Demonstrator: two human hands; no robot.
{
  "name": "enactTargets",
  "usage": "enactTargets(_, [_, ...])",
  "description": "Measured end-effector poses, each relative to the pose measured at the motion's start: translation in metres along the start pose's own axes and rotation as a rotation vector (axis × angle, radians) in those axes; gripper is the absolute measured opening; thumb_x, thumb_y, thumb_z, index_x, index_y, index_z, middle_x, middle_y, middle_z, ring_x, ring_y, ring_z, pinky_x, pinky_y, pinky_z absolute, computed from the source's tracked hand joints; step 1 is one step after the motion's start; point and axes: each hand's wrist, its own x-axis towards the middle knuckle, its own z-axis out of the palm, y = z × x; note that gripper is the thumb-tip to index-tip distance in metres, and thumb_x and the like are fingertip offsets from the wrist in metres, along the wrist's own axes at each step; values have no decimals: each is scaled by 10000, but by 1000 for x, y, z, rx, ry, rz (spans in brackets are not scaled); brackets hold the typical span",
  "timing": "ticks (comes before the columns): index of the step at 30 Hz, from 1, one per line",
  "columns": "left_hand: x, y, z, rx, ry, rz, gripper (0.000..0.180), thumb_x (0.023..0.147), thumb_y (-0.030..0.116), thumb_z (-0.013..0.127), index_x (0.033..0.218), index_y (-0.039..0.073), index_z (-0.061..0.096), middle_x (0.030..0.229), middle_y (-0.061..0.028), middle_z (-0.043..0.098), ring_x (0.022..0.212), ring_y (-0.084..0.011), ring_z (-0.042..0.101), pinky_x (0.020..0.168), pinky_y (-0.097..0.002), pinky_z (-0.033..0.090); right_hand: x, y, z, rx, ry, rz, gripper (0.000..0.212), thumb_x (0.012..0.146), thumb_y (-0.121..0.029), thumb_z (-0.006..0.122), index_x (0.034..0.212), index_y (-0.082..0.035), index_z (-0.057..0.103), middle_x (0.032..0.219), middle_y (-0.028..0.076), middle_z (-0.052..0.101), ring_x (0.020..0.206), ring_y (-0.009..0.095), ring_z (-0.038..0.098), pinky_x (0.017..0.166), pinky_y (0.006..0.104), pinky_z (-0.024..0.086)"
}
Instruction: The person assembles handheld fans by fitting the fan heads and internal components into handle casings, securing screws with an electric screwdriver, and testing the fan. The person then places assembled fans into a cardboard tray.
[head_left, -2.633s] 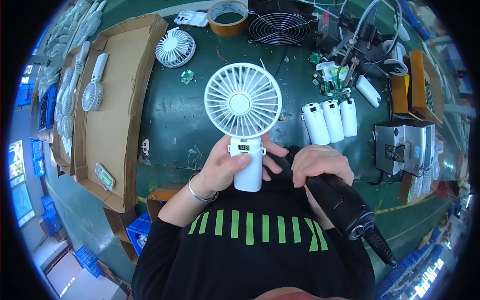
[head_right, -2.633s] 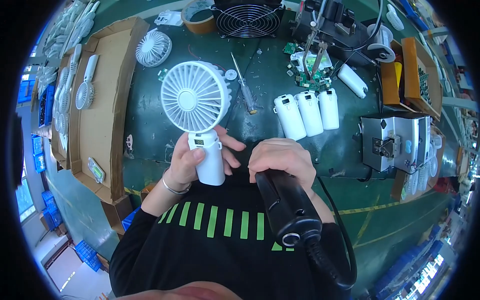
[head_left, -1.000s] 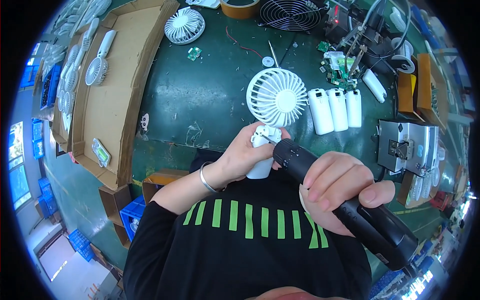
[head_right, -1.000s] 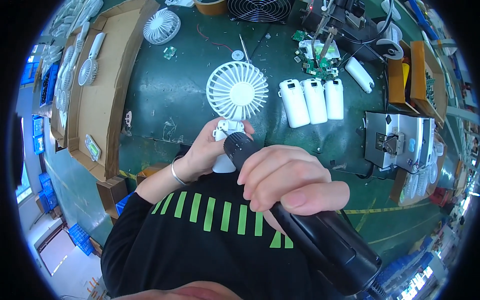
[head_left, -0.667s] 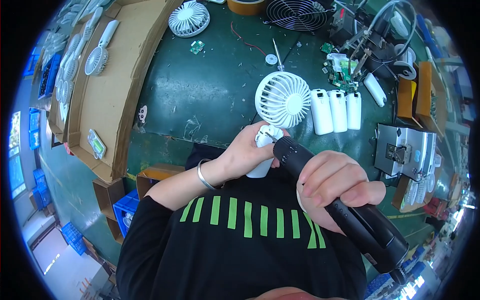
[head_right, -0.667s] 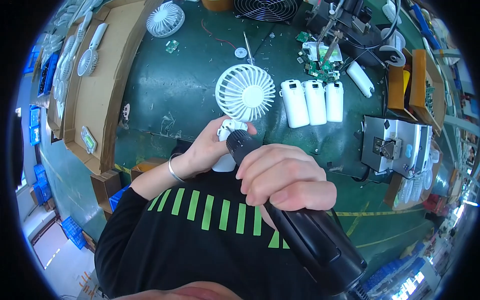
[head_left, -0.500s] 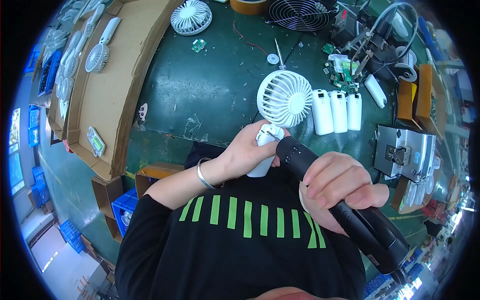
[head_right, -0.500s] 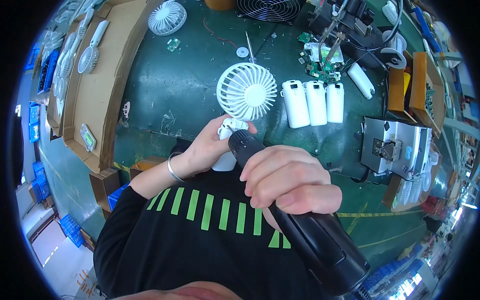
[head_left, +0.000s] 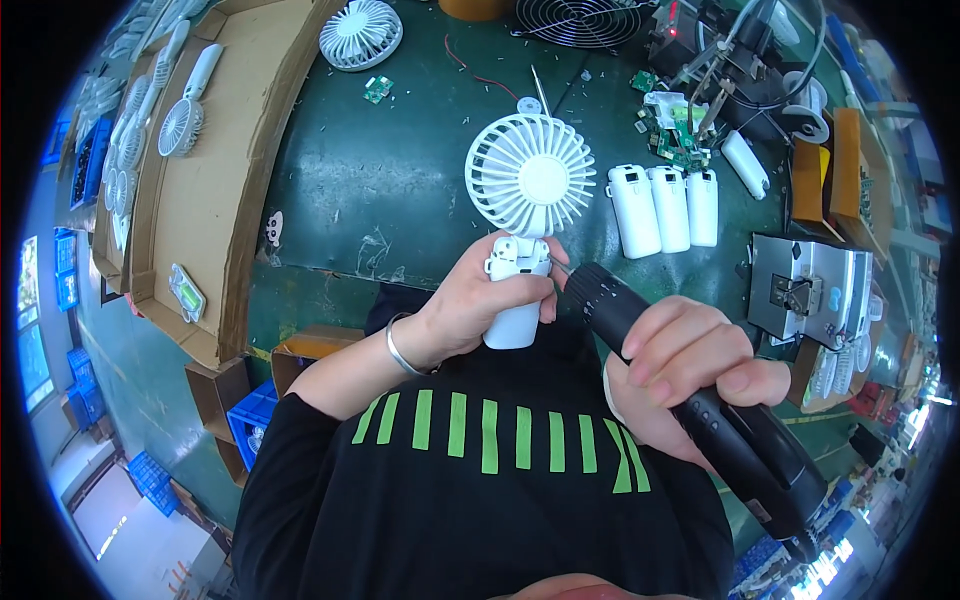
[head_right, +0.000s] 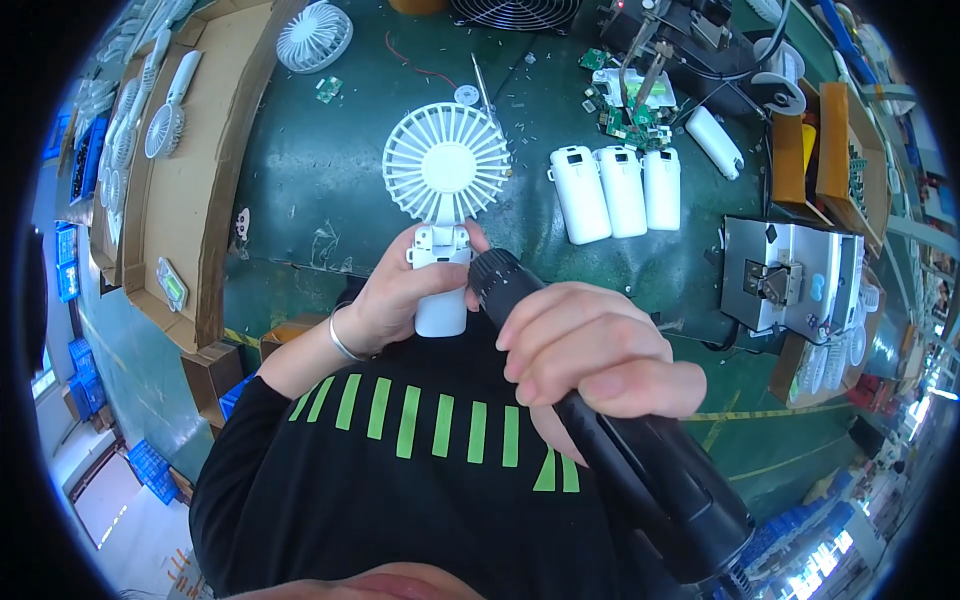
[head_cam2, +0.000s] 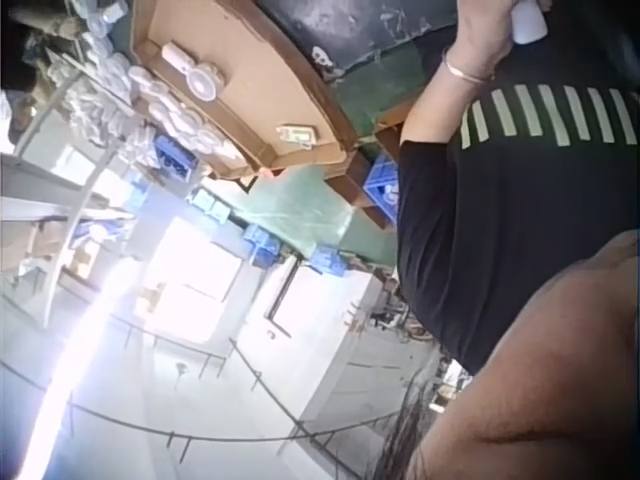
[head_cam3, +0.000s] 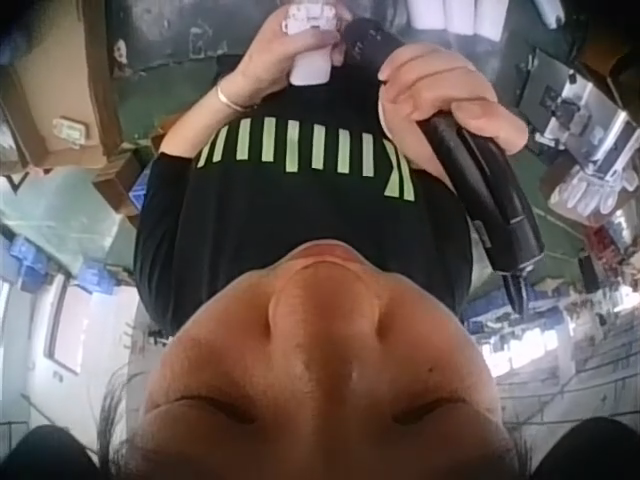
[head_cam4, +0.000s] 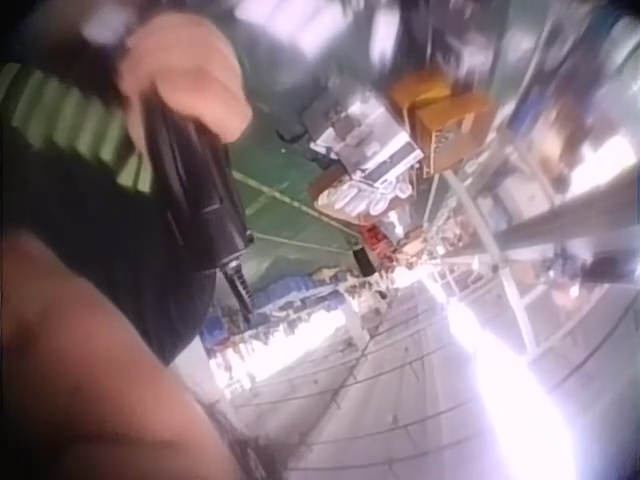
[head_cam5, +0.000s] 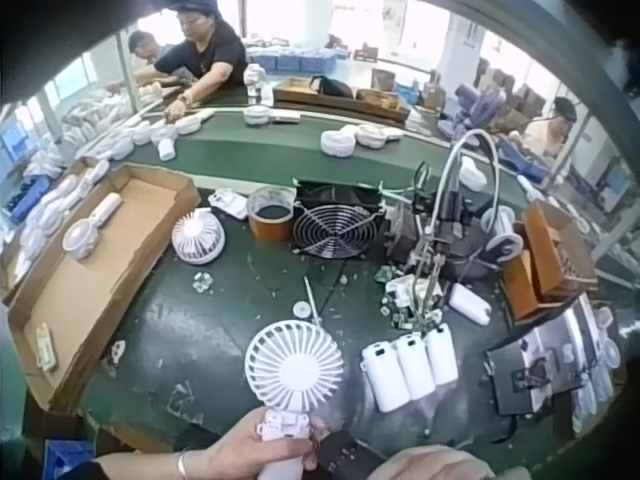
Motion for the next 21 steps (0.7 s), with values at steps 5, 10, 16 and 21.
enactTargets(5, [0, -8, 0, 71, 39, 35, 272, 827, 14, 604, 1093, 7, 545, 887, -49, 615, 728, -133, 634, 676, -268, 513, -5, 5, -3, -14, 39, 36, 577, 886, -640, 504, 917, -70, 414, 650, 80, 528, 514, 206, 529, 491, 335, 454])
enactTargets(10, [-1, -12, 1, 65, 56, 68, 248, 828, -13, 605, 1070, 9, 553, 903, -41, 593, 743, -133, 623, 683, -267, 500, -7, 8, -4, 12, 67, 10, 572, 886, -633, 509, 916, -69, 416, 650, 86, 534, 512, 205, 535, 485, 336, 459])
enactTargets(16, [2, -13, 2, 29, 63, 34, 270, 834, 1, 590, 1100, 4, 546, 925, -66, 613, 744, -137, 624, 678, -267, 499, -4, 8, -14, -52, 57, -66, 646, 852, -699, 476, 925, -59, 431, 655, 87, 537, 519, 200, 531, 477, 338, 454])
enactTargets(21, [0, -4, 3, -75, -8, 53, 475, 826, 74, 578, 1271, -50, 471, 971, -127, 650, 720, -149, 624, 668, -268, 512, 13, -4, -66, -426, 341, -212, 953, 727, -908, 308, 973, -13, 524, 672, 65, 512, 561, 187, 494, 553, 340, 440])
